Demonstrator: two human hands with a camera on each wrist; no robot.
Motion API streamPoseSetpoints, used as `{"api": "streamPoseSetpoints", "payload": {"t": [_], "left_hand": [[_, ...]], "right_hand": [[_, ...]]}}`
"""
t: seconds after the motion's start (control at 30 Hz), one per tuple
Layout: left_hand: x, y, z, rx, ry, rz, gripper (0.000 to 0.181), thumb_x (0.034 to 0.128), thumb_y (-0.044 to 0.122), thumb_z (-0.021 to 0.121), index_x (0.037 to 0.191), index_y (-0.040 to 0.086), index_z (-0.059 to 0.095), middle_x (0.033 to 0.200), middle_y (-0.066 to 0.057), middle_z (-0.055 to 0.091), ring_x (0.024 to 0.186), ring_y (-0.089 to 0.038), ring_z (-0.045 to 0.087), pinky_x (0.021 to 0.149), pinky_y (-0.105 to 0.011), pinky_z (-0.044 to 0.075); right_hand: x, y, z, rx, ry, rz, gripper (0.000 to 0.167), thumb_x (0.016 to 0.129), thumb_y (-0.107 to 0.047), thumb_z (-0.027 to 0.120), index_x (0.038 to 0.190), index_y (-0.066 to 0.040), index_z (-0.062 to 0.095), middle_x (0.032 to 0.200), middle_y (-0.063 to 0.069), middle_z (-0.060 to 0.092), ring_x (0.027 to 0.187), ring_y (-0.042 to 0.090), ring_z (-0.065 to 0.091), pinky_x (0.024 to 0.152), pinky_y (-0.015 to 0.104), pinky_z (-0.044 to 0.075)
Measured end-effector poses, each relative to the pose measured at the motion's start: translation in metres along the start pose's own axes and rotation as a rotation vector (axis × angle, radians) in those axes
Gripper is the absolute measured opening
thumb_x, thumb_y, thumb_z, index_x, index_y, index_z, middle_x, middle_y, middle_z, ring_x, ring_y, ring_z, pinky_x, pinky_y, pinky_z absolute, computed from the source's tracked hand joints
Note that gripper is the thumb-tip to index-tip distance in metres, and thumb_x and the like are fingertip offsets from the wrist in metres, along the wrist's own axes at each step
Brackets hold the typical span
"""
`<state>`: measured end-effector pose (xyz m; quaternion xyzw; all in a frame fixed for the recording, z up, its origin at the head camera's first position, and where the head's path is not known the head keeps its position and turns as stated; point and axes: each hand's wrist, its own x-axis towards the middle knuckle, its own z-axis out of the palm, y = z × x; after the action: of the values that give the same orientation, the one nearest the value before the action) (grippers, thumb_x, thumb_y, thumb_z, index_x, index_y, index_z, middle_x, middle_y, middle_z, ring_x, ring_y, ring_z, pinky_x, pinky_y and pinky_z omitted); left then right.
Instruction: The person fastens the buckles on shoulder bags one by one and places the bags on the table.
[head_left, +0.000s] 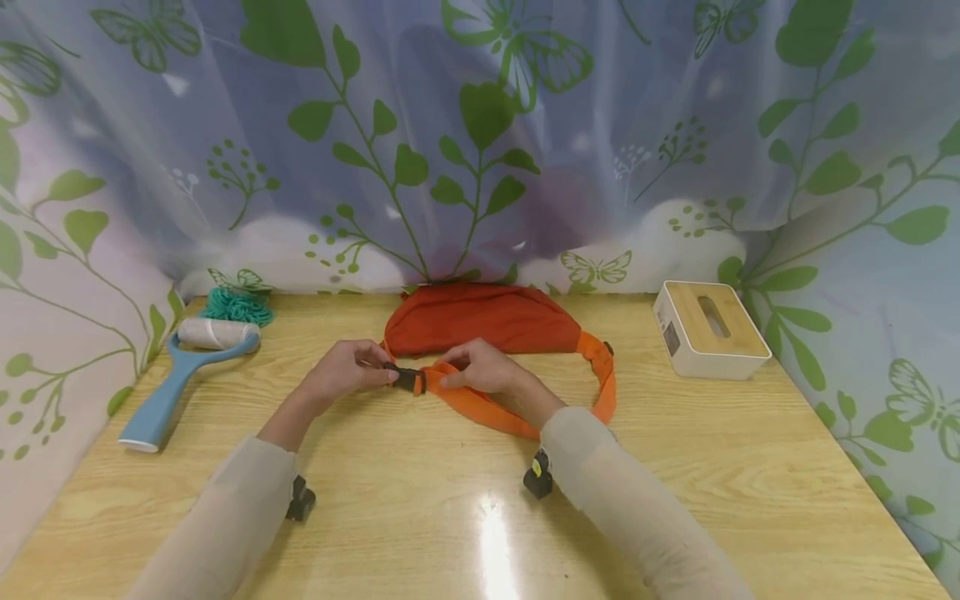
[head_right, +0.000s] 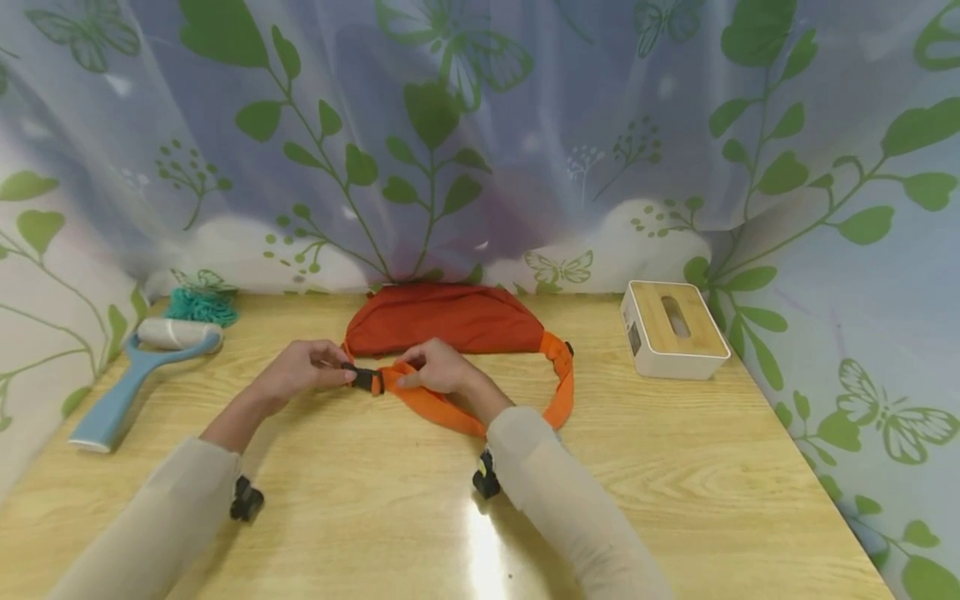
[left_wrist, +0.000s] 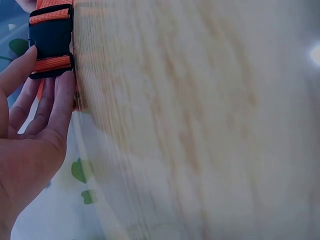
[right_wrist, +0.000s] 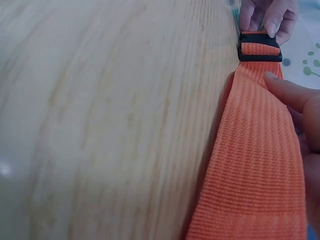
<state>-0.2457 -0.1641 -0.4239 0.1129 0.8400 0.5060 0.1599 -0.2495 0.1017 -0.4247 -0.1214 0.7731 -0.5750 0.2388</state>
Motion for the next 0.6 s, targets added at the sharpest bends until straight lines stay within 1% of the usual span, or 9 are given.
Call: {"api": "streamPoseSetpoints", "payload": {"t": [0.1,0.3,0.43,0.6], "left_hand": [[0.0005,0.0,0.0002,0.004,0.002,0.009,0.029,0.0916,0.023,0.078,0.107,0.001,0.068,0.102,-0.01,0.067,0.094,-0.027,0.064,0.079,-0.037,0.052],[0.0003,0.0011,-0.0009,-0.003,0.013,0.017,0.029,0.0926,0.023,0.077,0.109,0.001,0.067,0.104,-0.011,0.067,0.096,-0.029,0.066,0.083,-0.038,0.053],[-0.0001,0.0019,-0.0029,-0.02,0.03,0.01,0.031,0.0931,0.026,0.077,0.111,0.002,0.068,0.108,-0.011,0.068,0.099,-0.03,0.066,0.087,-0.041,0.054],[-0.0004,0.002,-0.0076,-0.038,0.061,0.026,0.033,0.0931,0.027,0.077,0.113,0.001,0.068,0.111,-0.013,0.069,0.102,-0.032,0.066,0.091,-0.047,0.053]], "right_hand": [[-0.0001,0.0012,-0.0009,0.013,-0.002,-0.009,0.037,0.088,0.002,0.076,0.124,0.0,0.071,0.129,0.01,0.065,0.121,0.027,0.054,0.095,0.034,0.051],[-0.0008,0.0009,-0.003,-0.014,0.007,-0.031,0.042,0.089,0.001,0.075,0.13,0.002,0.066,0.129,0.01,0.065,0.124,0.026,0.055,0.101,0.038,0.049],[-0.0012,0.0003,-0.0045,0.005,0.011,-0.03,0.04,0.089,0.002,0.074,0.129,0.004,0.066,0.128,0.01,0.065,0.121,0.025,0.055,0.1,0.037,0.049],[-0.0016,0.0001,-0.0098,-0.002,-0.004,-0.078,0.038,0.092,0.003,0.072,0.128,0.008,0.063,0.126,0.016,0.064,0.113,0.025,0.059,0.097,0.035,0.052]]}}
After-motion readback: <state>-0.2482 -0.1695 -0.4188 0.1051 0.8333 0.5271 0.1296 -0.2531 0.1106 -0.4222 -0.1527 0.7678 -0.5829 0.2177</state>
